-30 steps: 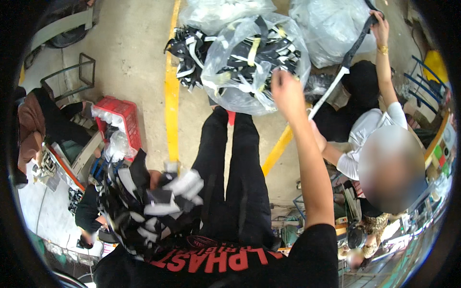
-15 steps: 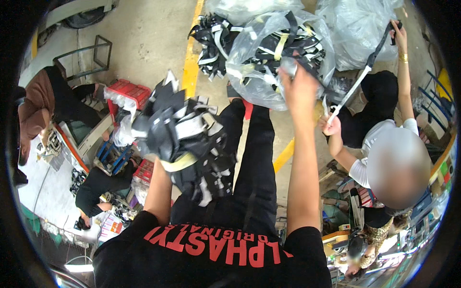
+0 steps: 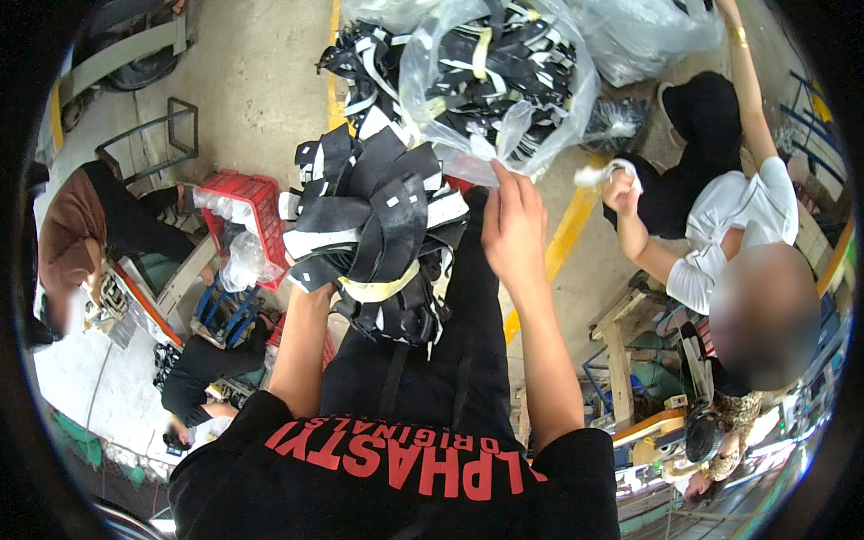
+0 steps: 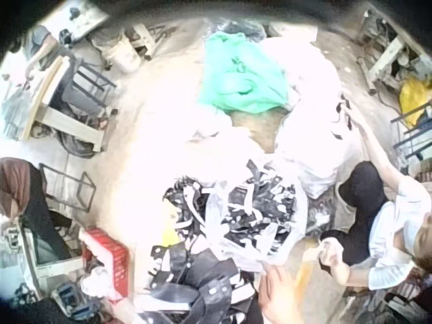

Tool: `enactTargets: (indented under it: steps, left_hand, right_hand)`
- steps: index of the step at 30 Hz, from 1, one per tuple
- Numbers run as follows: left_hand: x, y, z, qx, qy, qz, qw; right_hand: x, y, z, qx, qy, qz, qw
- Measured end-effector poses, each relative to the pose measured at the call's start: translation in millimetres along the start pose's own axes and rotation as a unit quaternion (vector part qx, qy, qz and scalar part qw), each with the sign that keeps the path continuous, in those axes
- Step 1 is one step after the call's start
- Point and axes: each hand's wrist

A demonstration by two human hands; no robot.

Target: The person sits on the floor and sorts black and white fabric straps from a large plastic bag. They repeatedly pick up bundles, separate individual straps, and place them back into the bag or onto their lap. Another person nearby also handles similar straps.

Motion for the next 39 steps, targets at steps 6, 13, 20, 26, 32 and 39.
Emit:
enactTargets:
  steps: [6, 13, 20, 26, 32, 39]
  left_hand:
    - [-48.2, 14.0, -22.2, -0.019, 0.244, -0.283, 0.927]
    - [-99.9, 33.0, -34.5, 0.016, 0.073, 0.007, 0.997]
    - [-116.3, 37.6, -38.6, -0.022, 0.033, 0.062, 0.997]
    - [-151.7, 58.5, -15.3, -0.046, -0.072, 0.094, 0.992]
    - [-162.4, 67.9, -11.7, -0.067, -0.063, 0.103, 0.990]
    - [-135.7, 57.8, -30.1, 0.005, 0.043, 0.142, 0.989]
  right_hand:
    - [92.8, -4.6, -84.2, 0.130, -0.102, 0.144, 0.976]
    - [118.0, 15.2, -75.7, 0.165, -0.036, 0.045, 0.985]
    - [119.6, 32.5, -48.9, 0.168, -0.127, 0.067, 0.975]
    - [121.6, 23.7, -52.2, 0.164, -0.093, 0.034, 0.982]
    - [92.9, 28.5, -40.1, -0.136, -0.326, 0.106, 0.929]
    - [86.1, 21.3, -33.3, -0.139, -0.454, 0.103, 0.874]
Point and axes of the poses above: each hand's wrist, its own y-axis away from the middle knuckle, its own x-axis out of the back of the hand, z = x × y, and after that the axes turned 14 degrees about x, right-handed
